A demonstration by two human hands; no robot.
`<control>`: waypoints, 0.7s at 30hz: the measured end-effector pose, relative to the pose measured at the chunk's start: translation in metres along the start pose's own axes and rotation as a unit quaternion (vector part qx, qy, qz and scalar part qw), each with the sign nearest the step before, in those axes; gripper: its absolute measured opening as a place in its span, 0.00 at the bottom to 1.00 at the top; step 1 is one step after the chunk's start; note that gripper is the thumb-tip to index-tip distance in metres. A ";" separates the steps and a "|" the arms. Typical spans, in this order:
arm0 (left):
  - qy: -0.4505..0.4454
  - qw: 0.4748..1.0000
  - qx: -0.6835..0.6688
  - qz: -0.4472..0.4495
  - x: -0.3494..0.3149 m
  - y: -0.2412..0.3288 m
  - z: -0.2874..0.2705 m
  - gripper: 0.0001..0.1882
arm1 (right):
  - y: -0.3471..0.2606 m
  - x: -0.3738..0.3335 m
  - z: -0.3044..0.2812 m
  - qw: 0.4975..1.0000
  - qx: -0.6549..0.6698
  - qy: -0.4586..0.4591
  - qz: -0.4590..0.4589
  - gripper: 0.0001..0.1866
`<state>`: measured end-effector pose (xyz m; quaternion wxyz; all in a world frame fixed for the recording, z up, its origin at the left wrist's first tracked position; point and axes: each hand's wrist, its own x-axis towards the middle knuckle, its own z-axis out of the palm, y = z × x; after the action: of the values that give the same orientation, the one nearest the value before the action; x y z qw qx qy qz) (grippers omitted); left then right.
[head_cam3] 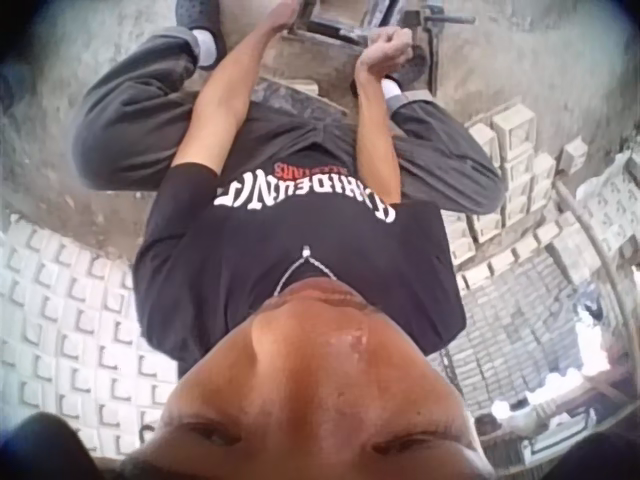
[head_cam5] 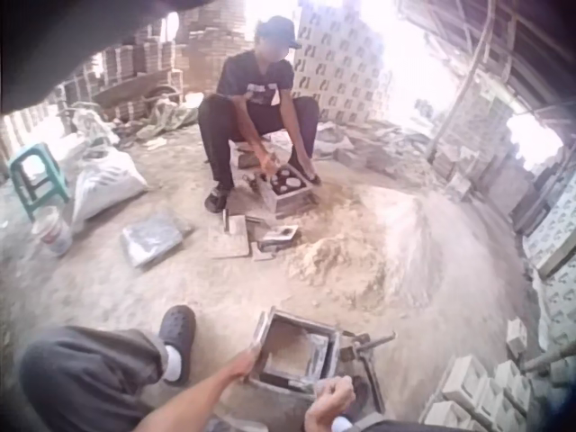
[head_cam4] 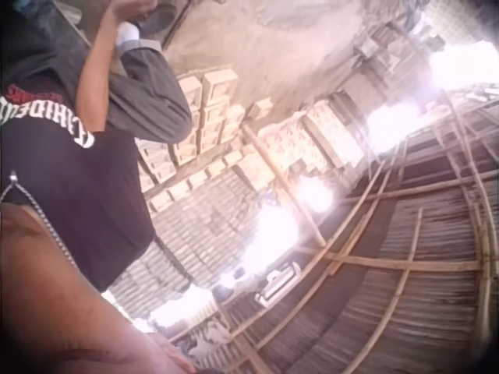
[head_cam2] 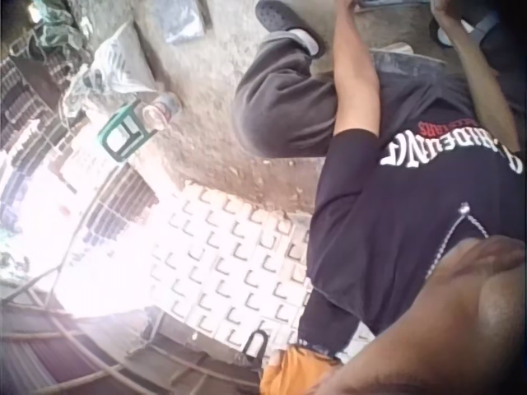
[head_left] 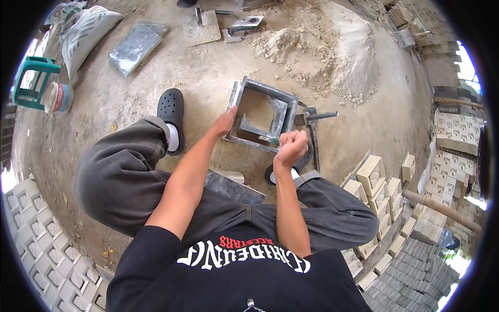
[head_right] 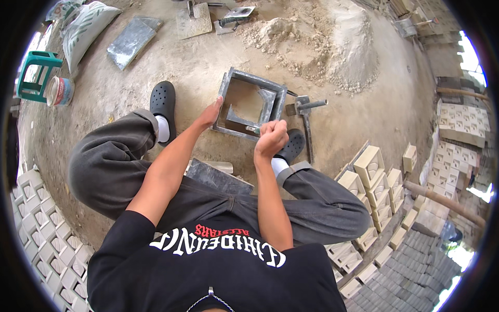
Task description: The person packs a mixture into a rectangular mold by hand and with a tool, then levels and compacts it.
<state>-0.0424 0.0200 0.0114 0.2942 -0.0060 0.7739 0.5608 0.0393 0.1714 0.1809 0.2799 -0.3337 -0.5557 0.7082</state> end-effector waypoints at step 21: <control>-0.106 0.971 -0.101 -0.189 -0.005 0.025 -0.019 0.44 | -0.026 -0.024 0.031 0.970 0.088 -0.178 -0.142 0.23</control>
<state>-0.0555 0.0114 0.0387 0.4729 -0.1229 0.6623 0.5680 0.0304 0.1406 0.2155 0.3027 -0.0940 -0.5734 0.7555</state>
